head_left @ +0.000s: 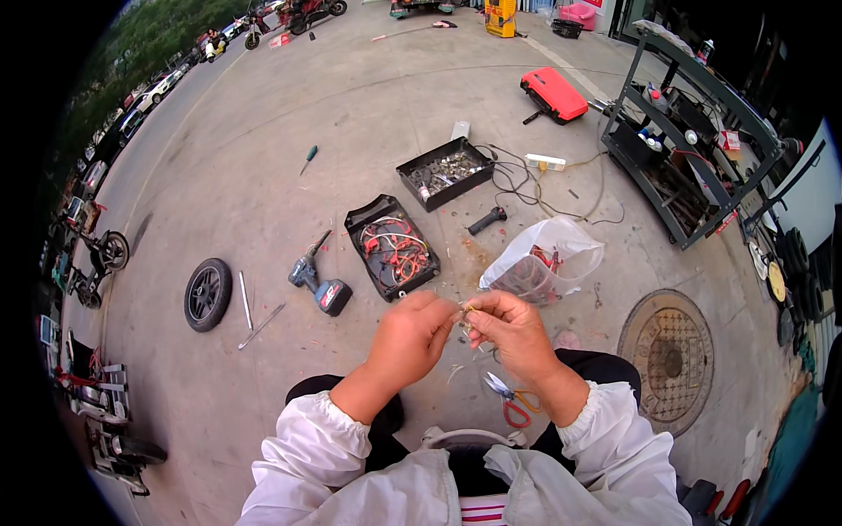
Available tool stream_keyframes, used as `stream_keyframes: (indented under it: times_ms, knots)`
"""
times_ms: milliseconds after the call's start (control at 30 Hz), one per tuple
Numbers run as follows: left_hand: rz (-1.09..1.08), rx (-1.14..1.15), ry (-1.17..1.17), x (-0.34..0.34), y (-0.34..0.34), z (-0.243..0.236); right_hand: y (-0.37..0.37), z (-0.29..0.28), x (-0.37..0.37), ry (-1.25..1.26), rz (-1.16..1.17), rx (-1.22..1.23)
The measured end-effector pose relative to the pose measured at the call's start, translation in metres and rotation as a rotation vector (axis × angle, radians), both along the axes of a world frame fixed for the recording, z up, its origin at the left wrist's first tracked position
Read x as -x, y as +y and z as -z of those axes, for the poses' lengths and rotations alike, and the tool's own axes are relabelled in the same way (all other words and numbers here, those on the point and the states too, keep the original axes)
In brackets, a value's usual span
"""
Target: The person strips the insulation from a yellow wire using pliers, twists the exposed strands, and then uses a soldering iron to tin the wire ends. The work is performed while seated on the ground in an outdoor workshop area.
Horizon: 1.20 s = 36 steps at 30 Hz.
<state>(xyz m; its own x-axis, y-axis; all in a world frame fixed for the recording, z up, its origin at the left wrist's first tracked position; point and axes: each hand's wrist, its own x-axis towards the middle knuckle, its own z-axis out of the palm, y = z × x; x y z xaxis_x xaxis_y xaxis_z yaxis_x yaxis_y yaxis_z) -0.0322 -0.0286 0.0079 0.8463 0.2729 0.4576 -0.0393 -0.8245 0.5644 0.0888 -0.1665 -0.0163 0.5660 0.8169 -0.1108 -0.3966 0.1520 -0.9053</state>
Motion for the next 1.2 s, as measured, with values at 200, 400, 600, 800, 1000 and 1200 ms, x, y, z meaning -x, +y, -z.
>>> stream_keyframes:
  times_ms: [200,400,600,800,1000,1200]
  knots:
    - [0.06,-0.137,-0.035,-0.01,-0.003,0.005,-0.007,0.001,-0.021,-0.579,0.047,0.149]
    - [0.068,-0.254,-0.017,-0.014,-0.008,0.006,-0.011,0.0,-0.021,-0.44,-0.006,0.246]
    - [0.052,-0.322,-0.044,-0.012,-0.012,0.005,-0.007,0.004,-0.015,0.082,0.049,0.112]
    - [0.024,0.351,0.157,-0.005,-0.018,0.007,-0.007,0.006,-0.016,-0.165,0.01,0.097]
    - [0.153,1.313,0.556,-0.007,0.002,0.008,-0.002,0.008,-0.006,-0.446,0.02,0.135]
    - [0.158,1.35,0.474,-0.007,0.007,0.018,-0.001,0.007,-0.008,-0.323,-0.039,0.128]
